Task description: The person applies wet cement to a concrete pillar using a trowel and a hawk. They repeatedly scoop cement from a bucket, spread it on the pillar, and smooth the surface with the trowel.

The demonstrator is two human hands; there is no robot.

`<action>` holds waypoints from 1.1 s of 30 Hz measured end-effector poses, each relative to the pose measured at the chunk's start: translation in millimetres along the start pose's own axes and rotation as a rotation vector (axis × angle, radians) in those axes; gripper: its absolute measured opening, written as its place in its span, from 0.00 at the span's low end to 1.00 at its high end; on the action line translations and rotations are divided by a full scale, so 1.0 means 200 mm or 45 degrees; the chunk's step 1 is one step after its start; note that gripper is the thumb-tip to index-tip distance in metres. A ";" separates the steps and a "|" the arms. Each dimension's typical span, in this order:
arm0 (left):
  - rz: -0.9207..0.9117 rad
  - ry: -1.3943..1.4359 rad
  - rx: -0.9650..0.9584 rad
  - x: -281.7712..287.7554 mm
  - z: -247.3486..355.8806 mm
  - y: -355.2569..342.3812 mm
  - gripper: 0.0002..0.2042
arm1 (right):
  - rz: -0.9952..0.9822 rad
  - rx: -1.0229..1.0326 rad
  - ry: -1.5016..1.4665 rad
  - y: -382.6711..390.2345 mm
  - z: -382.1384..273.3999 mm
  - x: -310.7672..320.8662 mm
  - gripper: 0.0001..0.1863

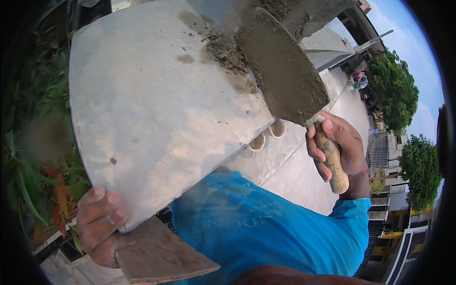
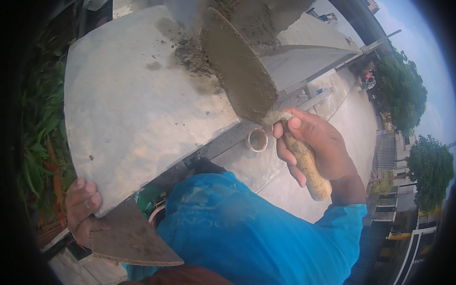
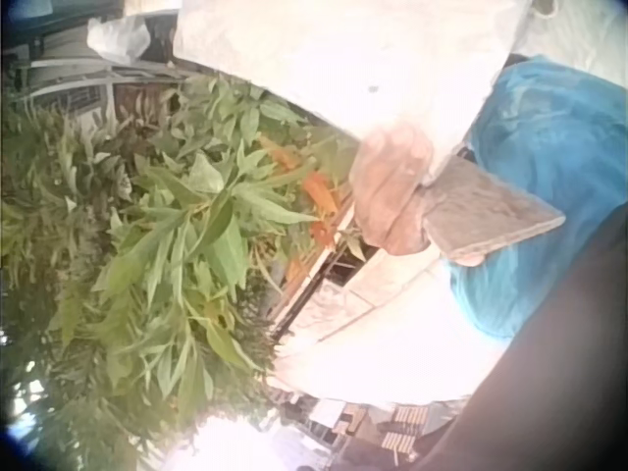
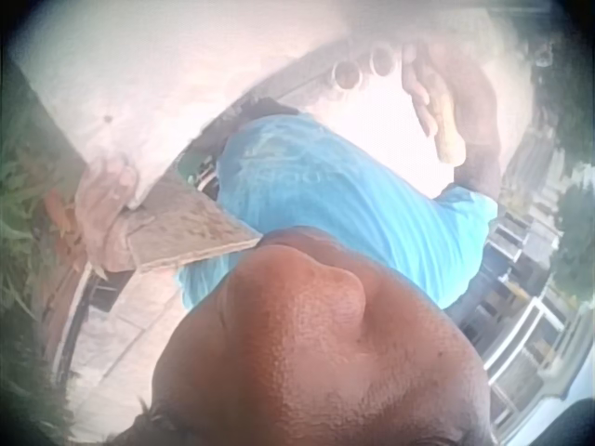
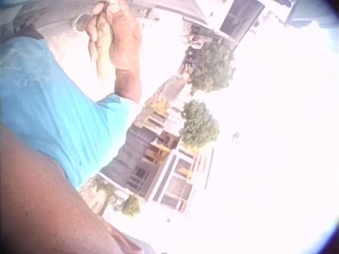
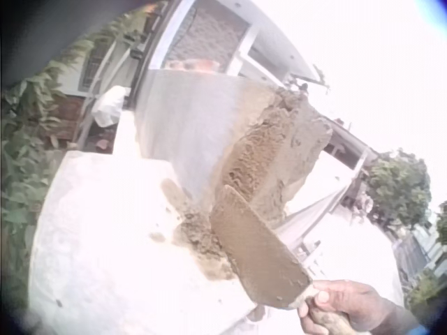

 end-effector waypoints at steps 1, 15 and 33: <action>0.022 0.010 -0.030 -0.01 -0.02 0.02 0.10 | -0.030 0.020 -0.006 0.01 -0.01 0.00 0.21; -0.007 0.040 -0.126 0.02 -0.05 0.01 0.18 | 0.183 0.650 -0.185 0.19 -0.11 0.02 0.22; 0.138 0.096 -0.340 -0.02 -0.15 0.03 0.41 | 0.184 0.640 -0.142 0.03 -0.11 -0.03 0.20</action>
Point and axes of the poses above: each hand's wrist, its own y-axis away from the middle knuckle, its own x-axis out of the back of the hand, z = x × y, the point moved 1 cm from there along -y, towards the middle knuckle, and after that the axes turned 5 degrees about y, right-handed, at the moved point
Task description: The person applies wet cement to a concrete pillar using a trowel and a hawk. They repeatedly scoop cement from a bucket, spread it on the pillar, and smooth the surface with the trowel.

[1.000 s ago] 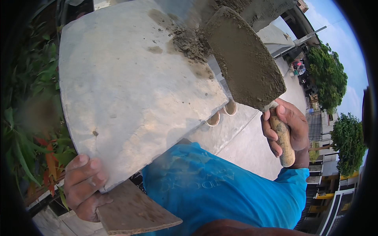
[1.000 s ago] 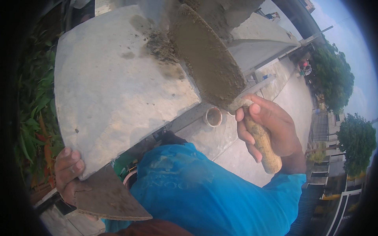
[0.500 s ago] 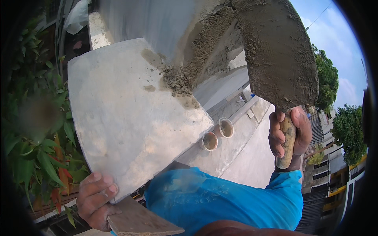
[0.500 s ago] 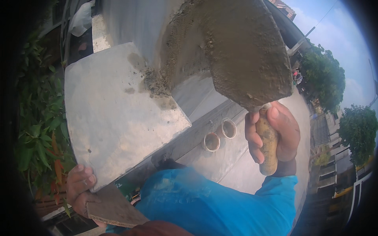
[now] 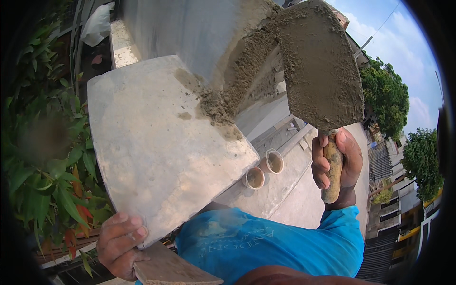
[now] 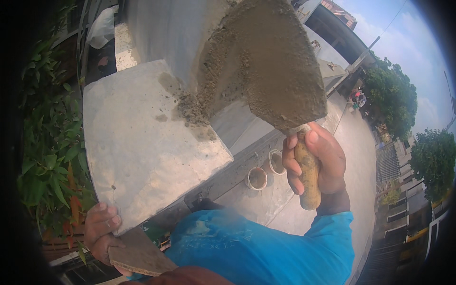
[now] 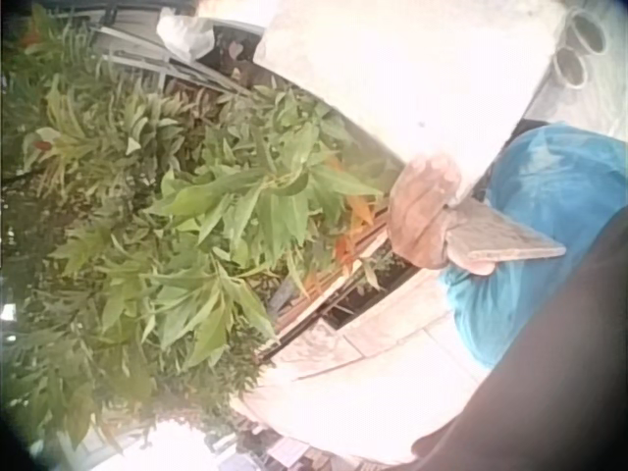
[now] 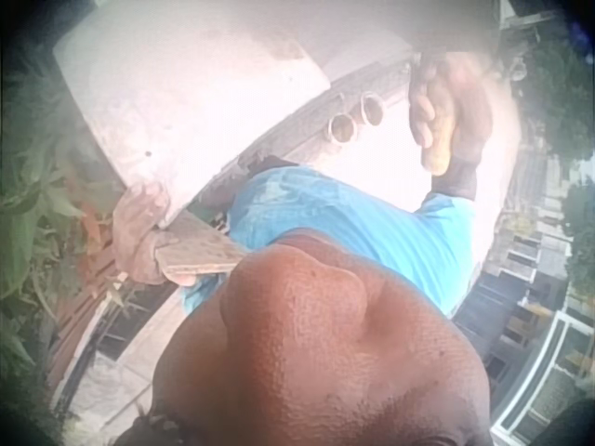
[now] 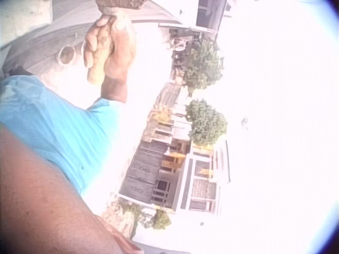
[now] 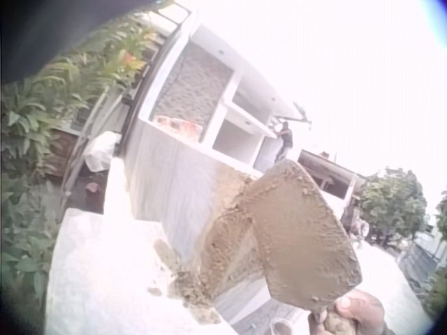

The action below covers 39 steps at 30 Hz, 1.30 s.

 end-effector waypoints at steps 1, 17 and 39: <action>-0.014 0.004 0.026 0.00 0.01 0.00 0.41 | 0.028 0.054 -0.025 0.01 0.00 -0.01 0.20; 0.217 -0.050 -0.009 -0.09 -0.01 -0.02 0.39 | -0.009 0.076 -0.083 -0.05 0.07 -0.03 0.21; 0.185 -0.009 0.082 -0.07 -0.01 0.01 0.41 | -0.044 -0.008 -0.033 -0.04 0.13 -0.08 0.23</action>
Point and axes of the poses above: each hand's wrist, its own y-axis away from the middle knuckle, its own x-axis out of the back of the hand, z = x × y, the point moved 1 cm from there along -y, towards the middle knuckle, and after that the axes turned 5 degrees about y, right-handed, at the moved point
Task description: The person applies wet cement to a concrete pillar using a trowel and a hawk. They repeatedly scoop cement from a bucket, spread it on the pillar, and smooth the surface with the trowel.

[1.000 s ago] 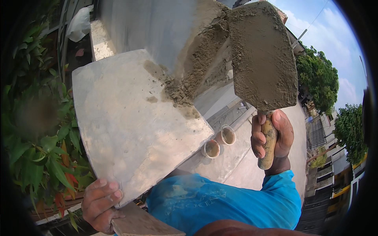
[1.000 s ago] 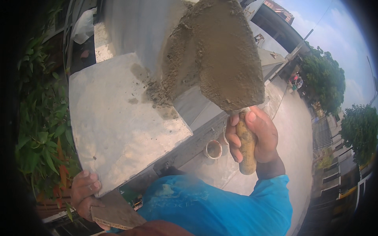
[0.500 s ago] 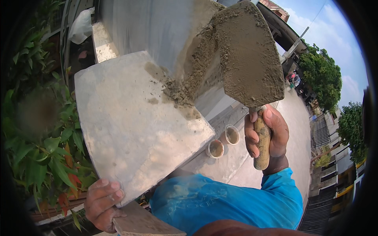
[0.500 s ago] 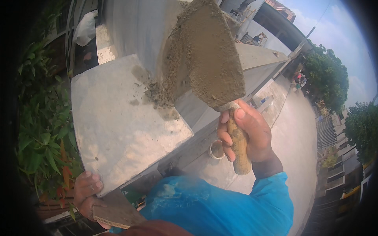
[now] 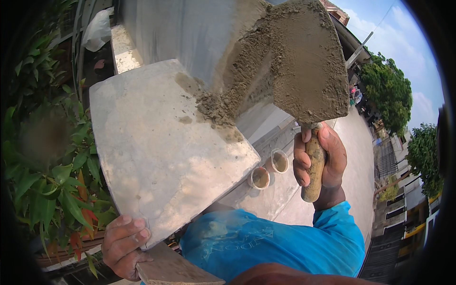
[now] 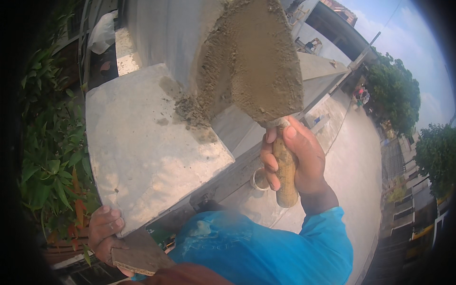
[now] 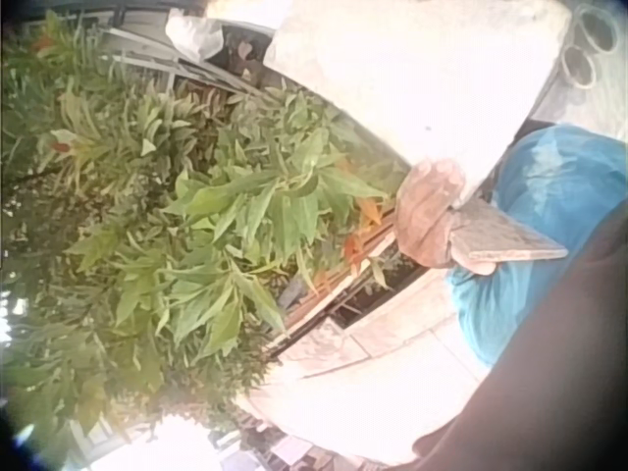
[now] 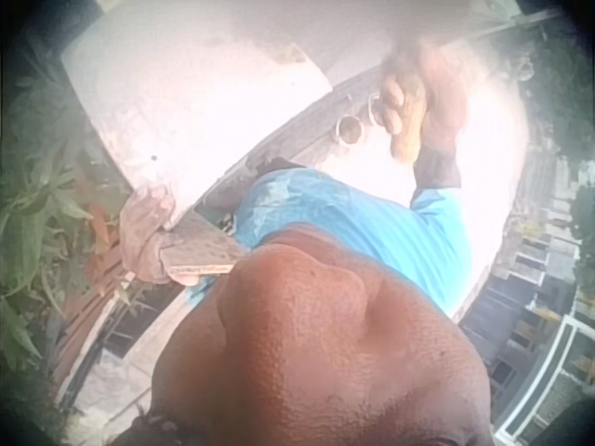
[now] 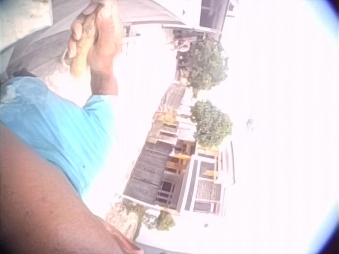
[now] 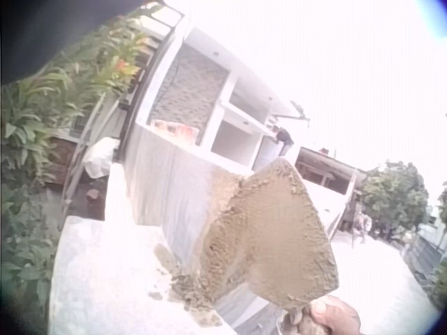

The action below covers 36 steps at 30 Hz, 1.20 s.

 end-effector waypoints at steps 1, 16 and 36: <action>-0.004 -0.034 0.001 0.02 0.03 0.01 0.41 | -0.039 -0.002 0.025 -0.03 0.01 -0.01 0.23; -0.175 -0.007 -0.045 0.07 0.03 -0.02 0.41 | -0.089 -0.018 -0.077 -0.02 0.14 0.02 0.22; -0.485 -0.044 0.151 0.13 0.12 -0.10 0.12 | -0.139 -0.032 0.020 -0.03 0.19 0.03 0.22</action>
Point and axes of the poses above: each hand's wrist, its own y-axis away from the middle knuckle, its own x-axis out of the back of the hand, z = x × y, the point moved 1 cm from there along -y, towards the middle knuckle, and after that the axes turned 5 degrees about y, right-handed, at the moved point
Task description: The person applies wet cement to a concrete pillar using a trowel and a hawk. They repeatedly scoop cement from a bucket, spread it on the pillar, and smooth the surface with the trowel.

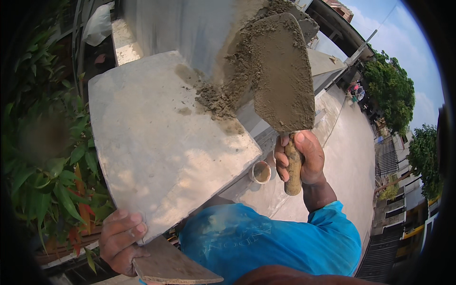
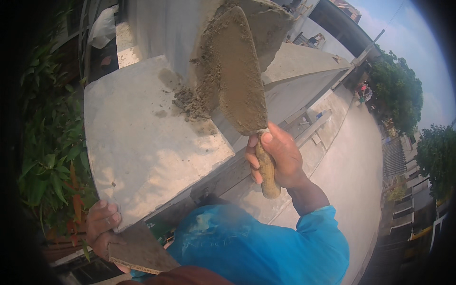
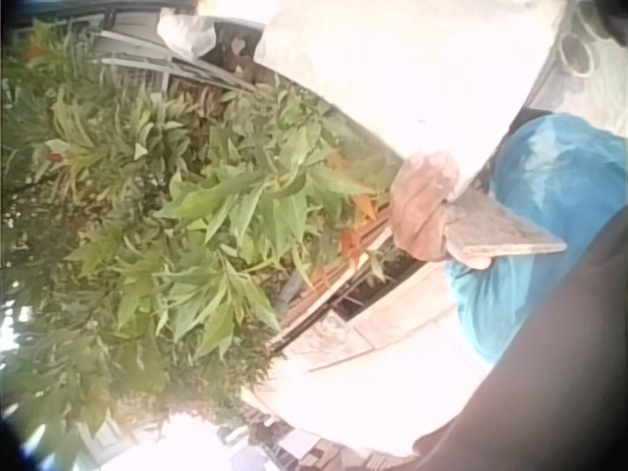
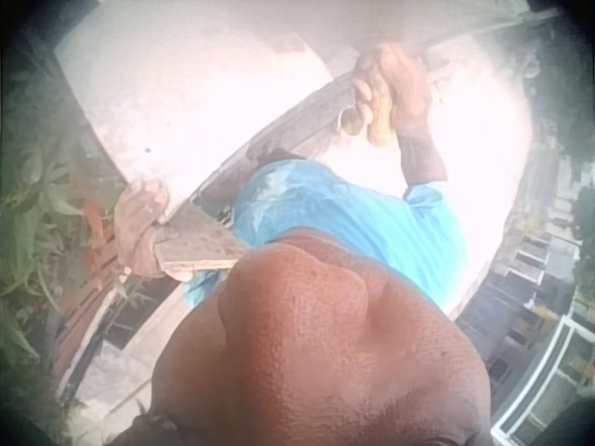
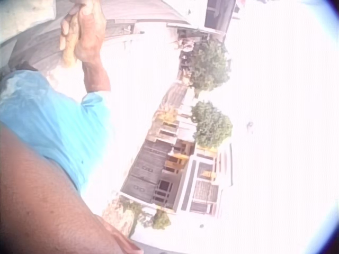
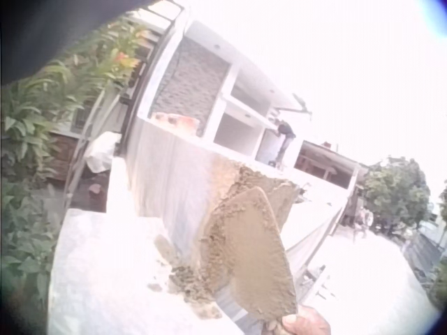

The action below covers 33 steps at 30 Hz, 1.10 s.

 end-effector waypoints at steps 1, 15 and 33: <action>-0.036 0.008 0.006 0.02 0.00 -0.01 0.12 | -0.013 0.031 -0.037 0.02 0.01 0.02 0.22; -0.031 0.036 -0.021 0.02 -0.03 0.01 0.15 | -0.065 -0.013 0.069 0.00 0.03 0.02 0.25; 0.035 0.011 -0.040 -0.01 0.00 -0.01 0.13 | 0.015 -0.043 0.077 0.04 0.05 0.00 0.24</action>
Point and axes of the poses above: each hand's wrist, its own y-axis away from the middle knuckle, its own x-axis out of the back of the hand, z = x × y, the point moved 1 cm from there along -y, towards the middle knuckle, and after that the axes turned 5 degrees about y, right-handed, at the moved point
